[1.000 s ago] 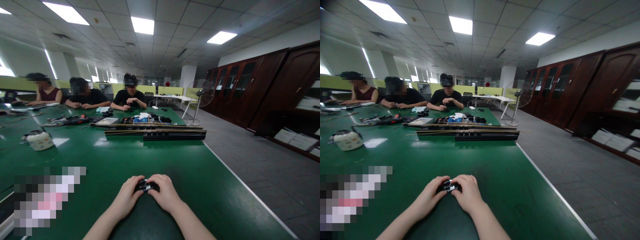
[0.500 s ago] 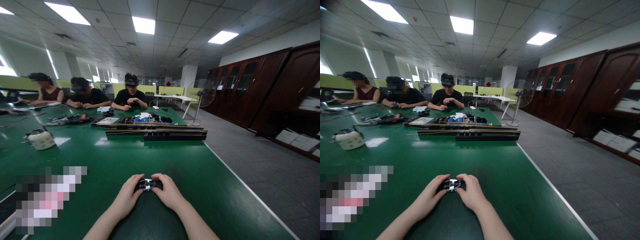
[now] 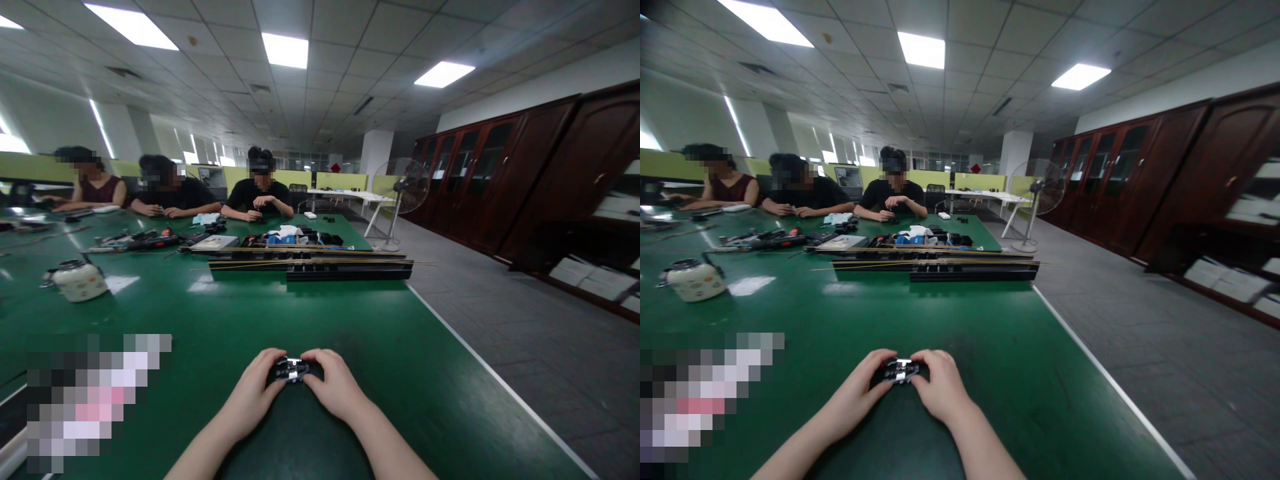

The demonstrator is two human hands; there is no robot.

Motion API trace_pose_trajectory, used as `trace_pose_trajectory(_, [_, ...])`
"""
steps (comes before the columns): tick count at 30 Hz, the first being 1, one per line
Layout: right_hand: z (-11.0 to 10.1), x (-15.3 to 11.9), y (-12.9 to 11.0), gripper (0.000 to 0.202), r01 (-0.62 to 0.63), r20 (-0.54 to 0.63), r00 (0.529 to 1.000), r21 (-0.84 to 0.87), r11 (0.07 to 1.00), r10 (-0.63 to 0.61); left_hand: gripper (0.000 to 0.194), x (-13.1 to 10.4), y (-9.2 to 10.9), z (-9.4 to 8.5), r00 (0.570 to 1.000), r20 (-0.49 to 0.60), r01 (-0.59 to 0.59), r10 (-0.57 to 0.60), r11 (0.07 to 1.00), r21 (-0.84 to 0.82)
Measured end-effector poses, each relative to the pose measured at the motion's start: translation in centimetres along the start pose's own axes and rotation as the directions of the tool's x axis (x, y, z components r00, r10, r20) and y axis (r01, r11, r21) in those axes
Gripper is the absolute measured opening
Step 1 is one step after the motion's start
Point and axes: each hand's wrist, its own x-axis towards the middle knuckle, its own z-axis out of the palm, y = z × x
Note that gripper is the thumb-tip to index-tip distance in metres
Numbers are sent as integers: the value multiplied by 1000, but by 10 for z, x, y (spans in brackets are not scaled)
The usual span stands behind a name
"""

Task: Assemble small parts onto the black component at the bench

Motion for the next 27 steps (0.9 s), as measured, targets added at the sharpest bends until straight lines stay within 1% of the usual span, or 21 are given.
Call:
trace_pose_trajectory(4, [-2,0,-3,28,35,-6,999,20,999,-35,31,0,3,-1,1000,0,-6,6,1000,8])
trace_pose_trajectory(7, [-4,-1,-7,28,63,13,998,27,998,-63,32,0,3,-1,1000,5,-8,8,1000,17])
trace_pose_trajectory(11, [-2,-2,-9,34,33,40,999,-28,999,-32,34,0,2,-1,1000,18,0,0,1000,31])
trace_pose_trajectory(17, [2,-1,-7,26,55,29,998,-59,997,-53,44,0,5,-2,999,36,4,-6,999,50])
trace_pose_trajectory(23, [2,-2,-9,22,83,19,996,-39,996,-82,34,0,4,-1,1000,29,-1,0,999,43])
trace_pose_trajectory(27, [-1,-2,-11,19,91,-21,996,1,996,-91,35,0,2,-1,1000,8,6,-6,1000,23])
